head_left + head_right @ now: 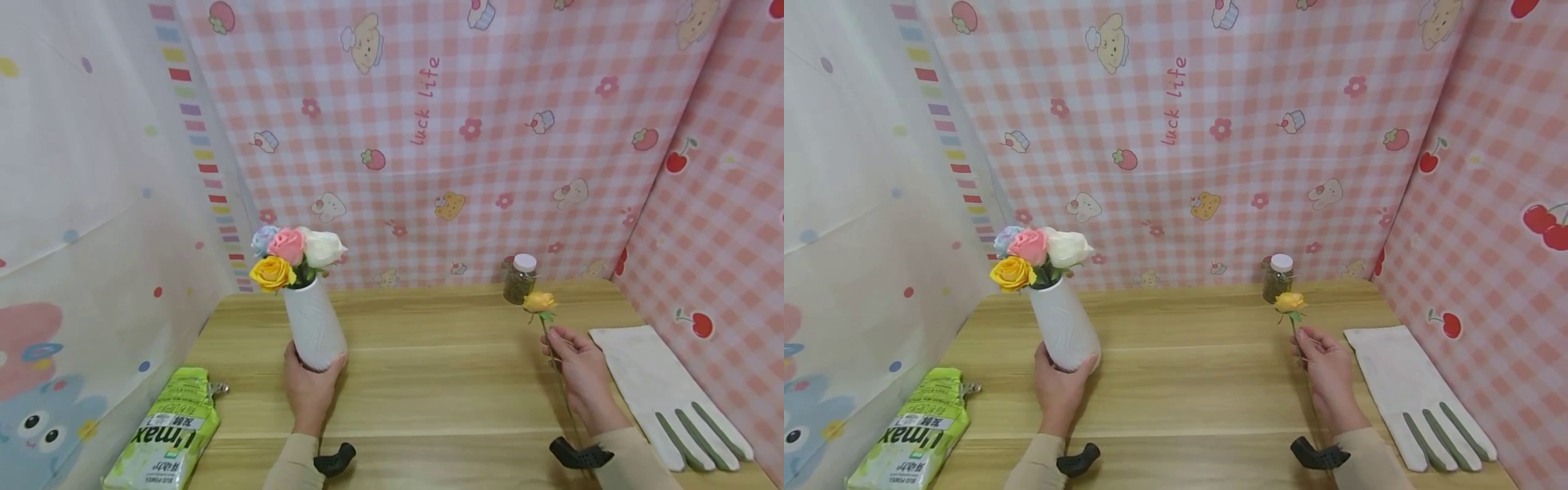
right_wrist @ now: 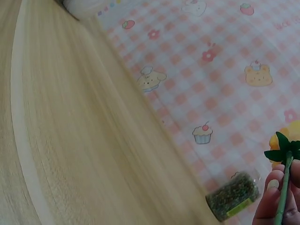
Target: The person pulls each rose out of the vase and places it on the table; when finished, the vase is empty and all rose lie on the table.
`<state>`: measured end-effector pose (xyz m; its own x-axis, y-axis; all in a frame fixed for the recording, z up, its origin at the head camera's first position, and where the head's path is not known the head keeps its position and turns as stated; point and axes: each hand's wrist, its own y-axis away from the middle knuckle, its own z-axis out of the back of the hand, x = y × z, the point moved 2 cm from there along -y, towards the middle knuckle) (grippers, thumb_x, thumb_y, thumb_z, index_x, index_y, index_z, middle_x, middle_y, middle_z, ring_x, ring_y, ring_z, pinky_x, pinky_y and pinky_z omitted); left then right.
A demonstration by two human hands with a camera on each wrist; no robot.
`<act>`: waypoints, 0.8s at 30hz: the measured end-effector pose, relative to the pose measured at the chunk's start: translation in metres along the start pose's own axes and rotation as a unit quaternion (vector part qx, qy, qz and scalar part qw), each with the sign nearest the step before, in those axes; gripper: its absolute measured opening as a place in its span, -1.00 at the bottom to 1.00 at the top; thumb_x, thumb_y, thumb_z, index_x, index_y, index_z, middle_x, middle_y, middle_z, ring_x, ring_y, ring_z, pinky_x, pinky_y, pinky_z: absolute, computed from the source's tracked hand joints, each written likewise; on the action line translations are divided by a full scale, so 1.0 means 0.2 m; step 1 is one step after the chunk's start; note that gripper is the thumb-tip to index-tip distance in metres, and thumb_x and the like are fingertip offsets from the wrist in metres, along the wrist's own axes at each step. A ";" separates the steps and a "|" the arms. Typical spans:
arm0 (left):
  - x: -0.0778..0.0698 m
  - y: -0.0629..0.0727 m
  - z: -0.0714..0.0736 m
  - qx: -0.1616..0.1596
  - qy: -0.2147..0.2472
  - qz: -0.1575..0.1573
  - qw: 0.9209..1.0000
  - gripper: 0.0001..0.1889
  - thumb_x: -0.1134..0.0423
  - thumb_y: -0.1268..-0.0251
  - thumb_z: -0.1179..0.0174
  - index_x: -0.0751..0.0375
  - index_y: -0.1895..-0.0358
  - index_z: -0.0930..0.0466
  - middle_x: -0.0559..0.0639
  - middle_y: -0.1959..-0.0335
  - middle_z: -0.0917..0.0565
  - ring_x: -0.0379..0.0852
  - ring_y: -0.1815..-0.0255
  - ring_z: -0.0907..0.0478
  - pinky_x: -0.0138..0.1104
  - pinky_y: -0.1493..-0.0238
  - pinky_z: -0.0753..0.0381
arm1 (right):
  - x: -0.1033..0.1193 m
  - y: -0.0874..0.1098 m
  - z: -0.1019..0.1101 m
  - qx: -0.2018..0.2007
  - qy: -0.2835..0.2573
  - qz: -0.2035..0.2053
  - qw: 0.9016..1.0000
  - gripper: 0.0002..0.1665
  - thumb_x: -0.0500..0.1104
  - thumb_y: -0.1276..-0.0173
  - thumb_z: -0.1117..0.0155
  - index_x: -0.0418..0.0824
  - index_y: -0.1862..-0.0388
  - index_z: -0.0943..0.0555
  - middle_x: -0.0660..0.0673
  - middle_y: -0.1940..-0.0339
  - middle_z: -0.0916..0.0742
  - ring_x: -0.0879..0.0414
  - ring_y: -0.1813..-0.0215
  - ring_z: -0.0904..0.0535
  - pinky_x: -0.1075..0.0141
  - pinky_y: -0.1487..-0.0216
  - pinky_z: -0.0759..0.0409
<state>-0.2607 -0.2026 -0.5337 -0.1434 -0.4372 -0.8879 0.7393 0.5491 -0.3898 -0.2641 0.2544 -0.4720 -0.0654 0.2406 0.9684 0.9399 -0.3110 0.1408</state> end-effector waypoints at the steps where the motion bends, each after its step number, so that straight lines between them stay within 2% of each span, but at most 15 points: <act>1: 0.00 0.00 0.00 0.000 0.000 -0.001 1.000 -0.03 -0.04 0.27 -0.59 0.10 -0.31 -0.29 0.07 -0.11 -0.51 0.03 -0.09 -0.46 -0.08 -0.11 -0.39 | -0.01 -0.01 0.01 -0.002 0.001 -0.003 1.000 -0.81 -0.06 -0.33 -0.29 -0.09 0.12 -0.65 0.13 0.39 -0.75 0.30 0.36 -0.64 0.44 0.34 -0.57; 5: 0.00 0.00 0.00 -0.001 -0.004 -0.003 1.000 -0.03 -0.05 0.27 -0.59 0.10 -0.31 -0.29 0.07 -0.11 -0.51 0.03 -0.09 -0.46 -0.08 -0.12 -0.39 | -0.03 -0.04 0.03 -0.001 0.011 0.000 1.000 -0.64 -0.06 -0.34 -0.28 -0.24 -0.01 -0.60 0.15 0.39 -0.73 0.30 0.34 -0.62 0.43 0.33 -0.58; 10: 0.00 0.00 0.00 0.003 -0.005 0.001 1.000 -0.03 -0.06 0.26 -0.58 0.09 -0.31 -0.28 0.07 -0.12 -0.50 0.02 -0.09 -0.45 -0.08 -0.12 -0.39 | -0.05 -0.06 0.06 0.005 0.047 0.016 0.999 -0.56 -0.12 -0.28 -0.35 -0.30 -0.08 -0.57 0.13 0.38 -0.74 0.30 0.31 -0.62 0.43 0.29 -0.60; 14: -0.01 0.00 0.00 0.006 0.003 0.004 1.000 -0.03 -0.05 0.26 -0.58 0.10 -0.32 -0.27 0.07 -0.13 -0.50 0.02 -0.10 -0.45 -0.08 -0.12 -0.39 | -0.08 -0.07 0.09 -0.009 0.077 0.034 0.996 -0.44 -0.16 -0.25 -0.39 -0.43 -0.15 -0.50 0.06 0.38 -0.74 0.28 0.34 -0.63 0.44 0.29 -0.62; 16: -0.01 0.01 0.00 0.006 0.005 0.004 1.000 -0.02 -0.05 0.26 -0.58 0.10 -0.32 -0.27 0.07 -0.13 -0.49 0.02 -0.10 -0.44 -0.08 -0.13 -0.38 | -0.09 -0.09 0.10 -0.021 0.081 0.043 0.996 -0.44 -0.19 -0.24 -0.40 -0.47 -0.13 -0.50 0.01 0.37 -0.74 0.25 0.35 -0.64 0.42 0.31 -0.63; 20: -0.01 0.00 0.00 0.004 0.007 0.005 1.000 -0.02 -0.03 0.26 -0.59 0.11 -0.33 -0.27 0.08 -0.13 -0.49 0.02 -0.11 -0.44 -0.08 -0.14 -0.38 | -0.11 -0.11 0.13 -0.053 0.094 0.044 0.993 -0.55 -0.20 -0.22 -0.41 -0.44 -0.02 -0.59 -0.02 0.38 -0.74 0.23 0.36 -0.64 0.41 0.34 -0.64; 24: -0.01 0.00 0.00 0.003 0.007 0.004 1.000 -0.02 -0.02 0.26 -0.59 0.12 -0.33 -0.27 0.08 -0.14 -0.49 0.02 -0.11 -0.44 -0.08 -0.14 -0.37 | -0.13 -0.14 0.16 -0.093 0.172 0.040 0.980 -0.54 -0.02 -0.23 -0.41 -0.33 0.03 -0.67 0.15 0.39 -0.69 0.32 0.31 -0.57 0.48 0.34 -0.58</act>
<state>-0.2600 -0.2015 -0.5328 -0.1468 -0.4222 -0.8945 0.7449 0.5479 -0.3808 -0.2779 0.2863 -0.5078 -0.1327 -0.1052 0.9856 0.8711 -0.4867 0.0653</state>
